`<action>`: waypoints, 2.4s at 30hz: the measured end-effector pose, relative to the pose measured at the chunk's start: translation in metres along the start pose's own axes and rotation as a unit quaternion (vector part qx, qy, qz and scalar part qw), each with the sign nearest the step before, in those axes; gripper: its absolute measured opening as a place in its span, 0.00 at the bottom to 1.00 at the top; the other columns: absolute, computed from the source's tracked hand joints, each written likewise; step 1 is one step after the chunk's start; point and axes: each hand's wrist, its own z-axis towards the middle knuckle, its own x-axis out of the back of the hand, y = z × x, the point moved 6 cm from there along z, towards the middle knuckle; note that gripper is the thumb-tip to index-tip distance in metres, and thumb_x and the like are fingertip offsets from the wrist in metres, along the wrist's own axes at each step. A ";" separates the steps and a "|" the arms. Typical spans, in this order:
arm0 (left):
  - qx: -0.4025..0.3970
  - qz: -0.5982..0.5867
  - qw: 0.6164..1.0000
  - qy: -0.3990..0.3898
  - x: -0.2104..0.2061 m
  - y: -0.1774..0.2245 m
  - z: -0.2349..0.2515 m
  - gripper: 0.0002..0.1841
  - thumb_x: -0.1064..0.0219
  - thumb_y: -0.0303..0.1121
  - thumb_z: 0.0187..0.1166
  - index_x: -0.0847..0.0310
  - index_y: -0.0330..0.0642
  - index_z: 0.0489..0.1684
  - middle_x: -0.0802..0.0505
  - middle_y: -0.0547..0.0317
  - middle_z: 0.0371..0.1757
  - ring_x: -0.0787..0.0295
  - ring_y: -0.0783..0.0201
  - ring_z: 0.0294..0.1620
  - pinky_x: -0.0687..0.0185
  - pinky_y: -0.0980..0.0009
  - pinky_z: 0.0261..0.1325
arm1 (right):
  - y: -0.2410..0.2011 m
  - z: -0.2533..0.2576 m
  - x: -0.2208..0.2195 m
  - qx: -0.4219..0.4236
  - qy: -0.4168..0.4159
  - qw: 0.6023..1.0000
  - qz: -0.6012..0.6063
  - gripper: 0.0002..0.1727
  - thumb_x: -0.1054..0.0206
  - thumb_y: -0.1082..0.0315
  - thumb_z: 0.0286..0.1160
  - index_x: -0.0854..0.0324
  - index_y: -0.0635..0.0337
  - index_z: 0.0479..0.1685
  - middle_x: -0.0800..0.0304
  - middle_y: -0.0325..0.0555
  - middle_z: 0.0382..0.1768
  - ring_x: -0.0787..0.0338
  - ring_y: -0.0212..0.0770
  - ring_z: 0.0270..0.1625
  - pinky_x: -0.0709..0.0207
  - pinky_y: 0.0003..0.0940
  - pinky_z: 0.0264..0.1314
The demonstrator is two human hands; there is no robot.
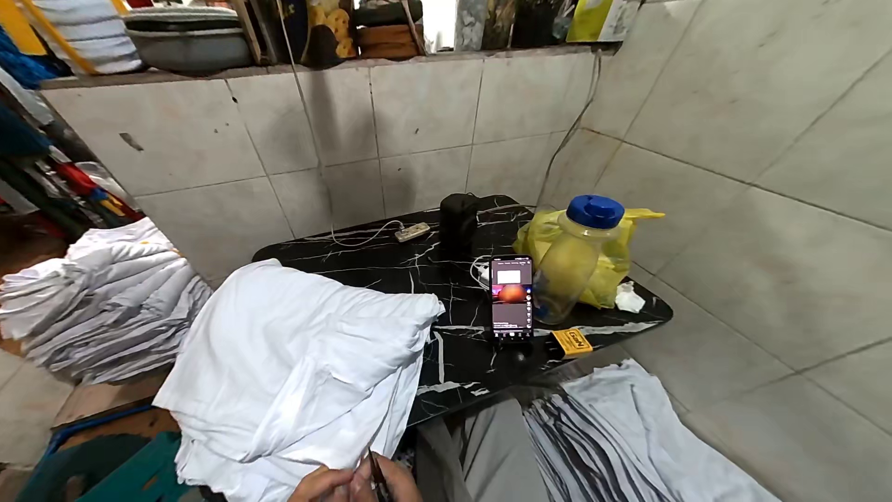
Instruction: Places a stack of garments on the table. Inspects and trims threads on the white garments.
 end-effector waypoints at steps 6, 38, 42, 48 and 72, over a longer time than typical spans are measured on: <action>-0.002 -0.026 1.000 -0.013 0.001 -0.005 0.001 0.06 0.32 0.23 0.77 0.12 0.33 0.45 0.11 0.58 0.43 0.14 0.76 0.45 0.14 0.80 0.47 | -0.001 0.001 0.005 0.015 -0.001 0.997 -0.074 0.18 0.42 0.64 0.90 0.17 0.74 0.46 0.13 0.51 0.31 0.14 0.35 0.34 0.19 0.34 0.43; 0.060 -0.065 0.995 0.038 0.004 -0.007 -0.003 0.08 0.32 0.19 0.77 0.16 0.40 0.47 0.05 0.71 0.45 0.07 0.78 0.41 0.07 0.75 0.45 | -0.010 -0.003 0.005 0.080 0.026 0.989 -0.120 0.13 0.38 0.69 0.84 0.18 0.73 0.37 0.19 0.52 0.26 0.22 0.36 0.27 0.25 0.30 0.32; 0.039 -0.061 0.996 0.043 0.004 -0.012 -0.006 0.08 0.33 0.19 0.78 0.15 0.41 0.47 0.06 0.69 0.42 0.08 0.76 0.40 0.08 0.74 0.45 | -0.012 -0.003 0.007 0.105 0.038 0.980 -0.165 0.12 0.36 0.71 0.81 0.16 0.73 0.35 0.15 0.56 0.29 0.16 0.40 0.31 0.20 0.32 0.36; 0.021 -0.033 0.999 0.035 0.001 -0.010 -0.005 0.05 0.35 0.19 0.79 0.15 0.34 0.45 0.06 0.63 0.40 0.10 0.78 0.39 0.11 0.78 0.43 | -0.009 -0.003 0.012 0.002 0.048 0.980 -0.192 0.21 0.36 0.56 0.86 0.13 0.71 0.42 0.10 0.57 0.33 0.10 0.46 0.37 0.16 0.47 0.44; -0.045 0.072 0.996 0.032 0.003 -0.019 -0.010 0.04 0.22 0.27 0.71 0.03 0.40 0.38 0.06 0.50 0.54 0.11 0.75 0.59 0.15 0.80 0.66 | -0.024 0.001 0.030 0.018 -0.041 0.967 -0.252 0.19 0.34 0.56 0.85 0.13 0.68 0.40 0.12 0.53 0.28 0.12 0.44 0.32 0.18 0.43 0.38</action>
